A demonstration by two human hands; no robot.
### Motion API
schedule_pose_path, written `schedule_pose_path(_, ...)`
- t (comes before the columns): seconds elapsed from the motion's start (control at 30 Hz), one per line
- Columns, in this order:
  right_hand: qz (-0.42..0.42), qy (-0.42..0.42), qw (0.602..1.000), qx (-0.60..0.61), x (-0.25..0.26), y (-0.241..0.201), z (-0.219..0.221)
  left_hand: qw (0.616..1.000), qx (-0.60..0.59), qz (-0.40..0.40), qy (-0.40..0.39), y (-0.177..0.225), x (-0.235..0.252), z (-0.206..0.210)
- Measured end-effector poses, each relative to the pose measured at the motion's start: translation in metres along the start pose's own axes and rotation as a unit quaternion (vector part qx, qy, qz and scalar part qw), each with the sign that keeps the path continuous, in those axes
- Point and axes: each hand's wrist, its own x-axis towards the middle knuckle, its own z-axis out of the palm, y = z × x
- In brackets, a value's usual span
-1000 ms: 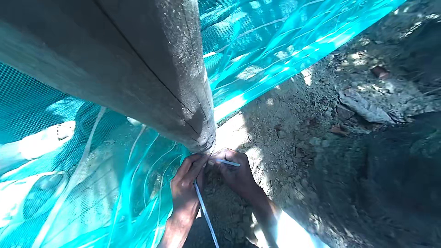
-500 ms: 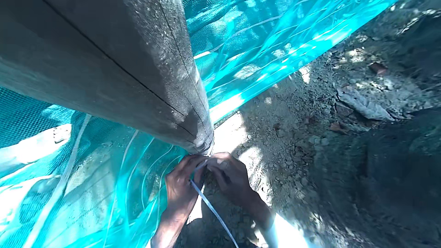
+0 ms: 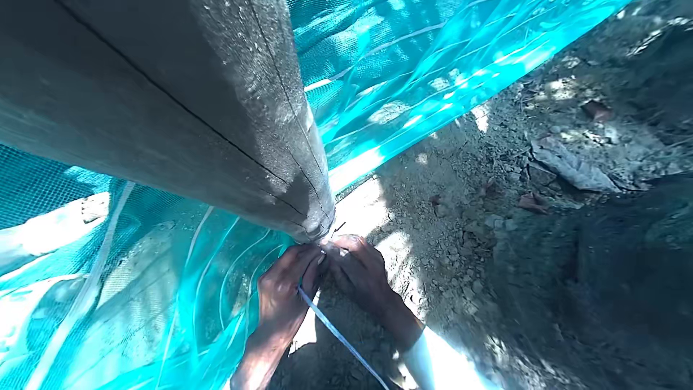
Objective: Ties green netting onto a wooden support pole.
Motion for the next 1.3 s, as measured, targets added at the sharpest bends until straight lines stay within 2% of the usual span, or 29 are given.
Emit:
schedule_pose_path(0.33,0.074,-0.001,0.997,0.029,0.002,-0.011,-0.002,1.0,-0.008,0.01,0.008,-0.004,-0.002,0.001)
schedule_pose_path(0.53,0.207,-0.007,0.972,0.107,0.006,-0.016,-0.005,1.0,-0.006,0.006,0.007,-0.003,-0.002,0.001)
schedule_pose_path(0.67,0.236,-0.115,0.953,0.151,0.012,-0.011,-0.021,1.0,-0.014,0.014,0.002,-0.004,-0.001,-0.001)
schedule_pose_path(0.8,0.201,-0.266,0.924,0.186,0.029,-0.001,-0.036,0.998,-0.036,0.031,-0.027,-0.01,0.001,-0.006)
schedule_pose_path(0.83,0.187,-0.283,0.925,0.171,0.033,-0.001,-0.034,0.998,-0.037,0.033,-0.031,-0.01,0.003,-0.007)
schedule_pose_path(0.9,0.167,-0.245,0.946,0.127,0.031,-0.003,-0.022,0.998,-0.032,0.029,-0.036,-0.009,0.007,-0.009)
schedule_pose_path(0.97,0.168,-0.149,0.969,0.1,0.019,-0.009,-0.013,0.998,-0.039,0.014,-0.037,-0.008,0.01,-0.009)
schedule_pose_path(1.1,0.175,-0.005,0.982,0.067,0.0,-0.024,-0.009,0.999,-0.042,-0.021,-0.018,-0.005,0.004,-0.007)
schedule_pose_path(1.2,0.17,0.045,0.984,0.005,-0.002,-0.031,-0.006,0.999,-0.039,-0.033,-0.017,-0.003,0.004,-0.006)
schedule_pose_path(1.3,0.199,0.034,0.979,-0.034,-0.004,-0.037,-0.011,0.999,-0.031,-0.016,-0.028,-0.004,0.004,-0.007)
